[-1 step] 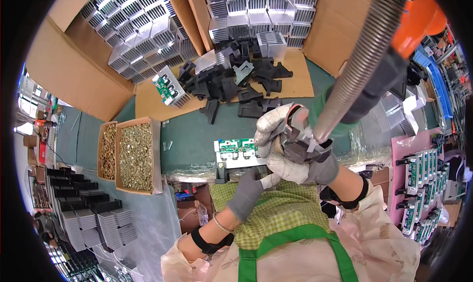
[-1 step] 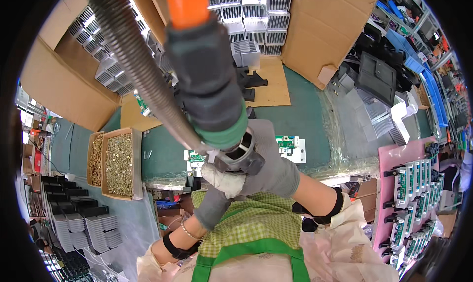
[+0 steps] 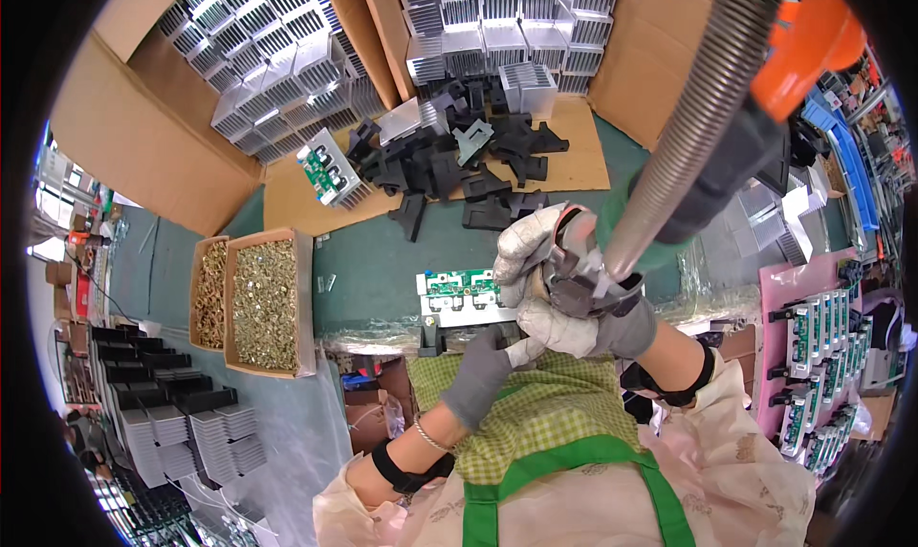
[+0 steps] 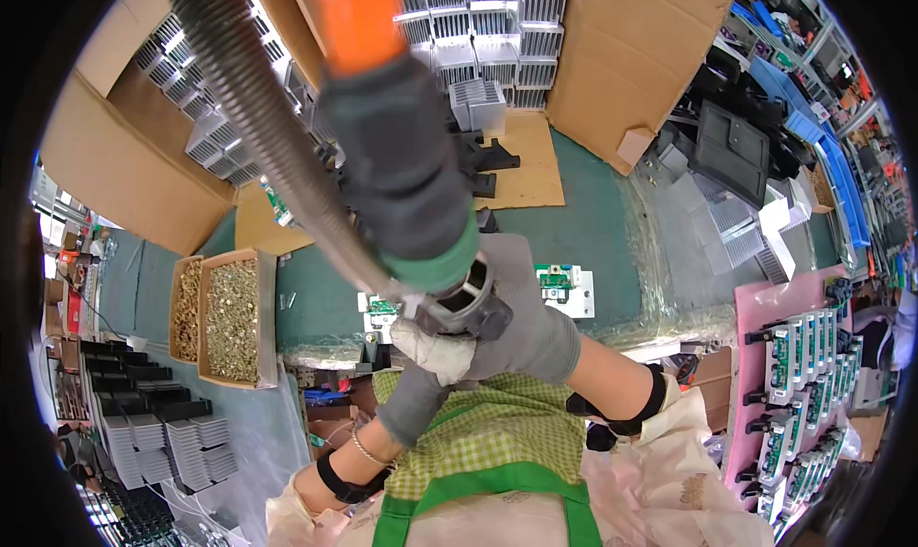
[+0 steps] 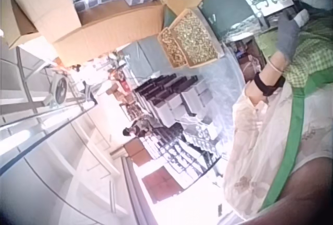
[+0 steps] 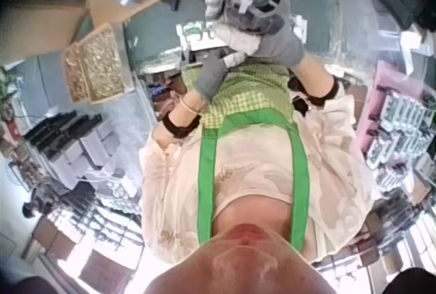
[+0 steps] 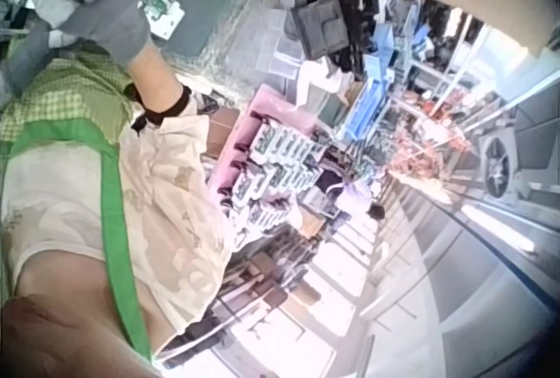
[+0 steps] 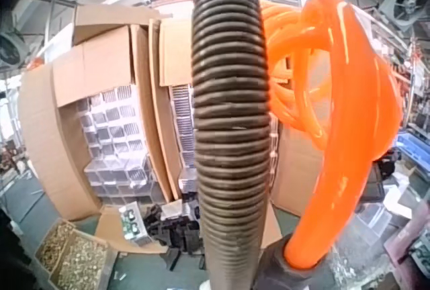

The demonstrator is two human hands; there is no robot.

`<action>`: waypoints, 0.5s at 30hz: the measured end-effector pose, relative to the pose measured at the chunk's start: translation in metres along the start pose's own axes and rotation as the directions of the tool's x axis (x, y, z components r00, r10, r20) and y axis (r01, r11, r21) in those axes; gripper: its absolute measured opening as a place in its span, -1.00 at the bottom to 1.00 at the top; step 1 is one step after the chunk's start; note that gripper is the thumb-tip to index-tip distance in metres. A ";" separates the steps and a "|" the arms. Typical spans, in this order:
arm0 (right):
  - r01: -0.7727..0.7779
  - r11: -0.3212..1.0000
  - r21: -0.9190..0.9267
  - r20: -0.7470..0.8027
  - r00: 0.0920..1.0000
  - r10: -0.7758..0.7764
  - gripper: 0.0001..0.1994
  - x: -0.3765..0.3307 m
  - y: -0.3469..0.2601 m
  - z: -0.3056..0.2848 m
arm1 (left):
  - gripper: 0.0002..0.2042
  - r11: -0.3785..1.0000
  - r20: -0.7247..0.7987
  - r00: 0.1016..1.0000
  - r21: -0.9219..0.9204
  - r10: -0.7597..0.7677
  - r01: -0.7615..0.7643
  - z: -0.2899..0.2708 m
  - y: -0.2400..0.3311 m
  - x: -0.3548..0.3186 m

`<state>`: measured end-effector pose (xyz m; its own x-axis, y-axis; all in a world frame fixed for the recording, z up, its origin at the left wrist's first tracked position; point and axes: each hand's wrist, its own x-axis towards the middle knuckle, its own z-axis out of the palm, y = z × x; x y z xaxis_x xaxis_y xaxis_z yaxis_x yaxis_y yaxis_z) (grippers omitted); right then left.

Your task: Assemble electronic modules by attaching components and using an electric screwdriver.

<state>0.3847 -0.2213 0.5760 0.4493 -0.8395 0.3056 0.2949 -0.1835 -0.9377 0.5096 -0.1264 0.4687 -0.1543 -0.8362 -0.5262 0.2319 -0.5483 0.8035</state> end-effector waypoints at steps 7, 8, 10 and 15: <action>-0.029 0.993 0.117 0.058 0.998 0.022 -0.65 0.011 -0.012 0.000 | -0.50 0.990 -0.004 0.999 -0.132 0.039 -0.039 0.002 0.004 0.000; 0.071 0.977 0.202 0.002 0.997 -0.073 -0.65 0.017 -0.017 -0.002 | -0.50 0.994 -0.004 1.000 -0.109 -0.004 0.004 0.002 0.005 -0.001; 0.153 0.984 0.088 -0.078 0.986 -0.146 -0.67 0.029 -0.026 -0.016 | -0.54 0.997 0.034 0.997 -0.038 -0.069 0.071 0.000 0.006 -0.002; -0.149 0.860 -0.489 -0.307 0.952 -0.010 -0.71 0.077 -0.025 -0.080 | -0.53 0.991 0.157 0.987 -0.124 -0.037 0.057 -0.004 0.003 -0.005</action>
<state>0.3443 -0.3224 0.6093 0.1657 -0.9541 0.2496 -0.2254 -0.2830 -0.9322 0.5146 -0.1239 0.4732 -0.3115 -0.8048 -0.5052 0.3398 -0.5909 0.7317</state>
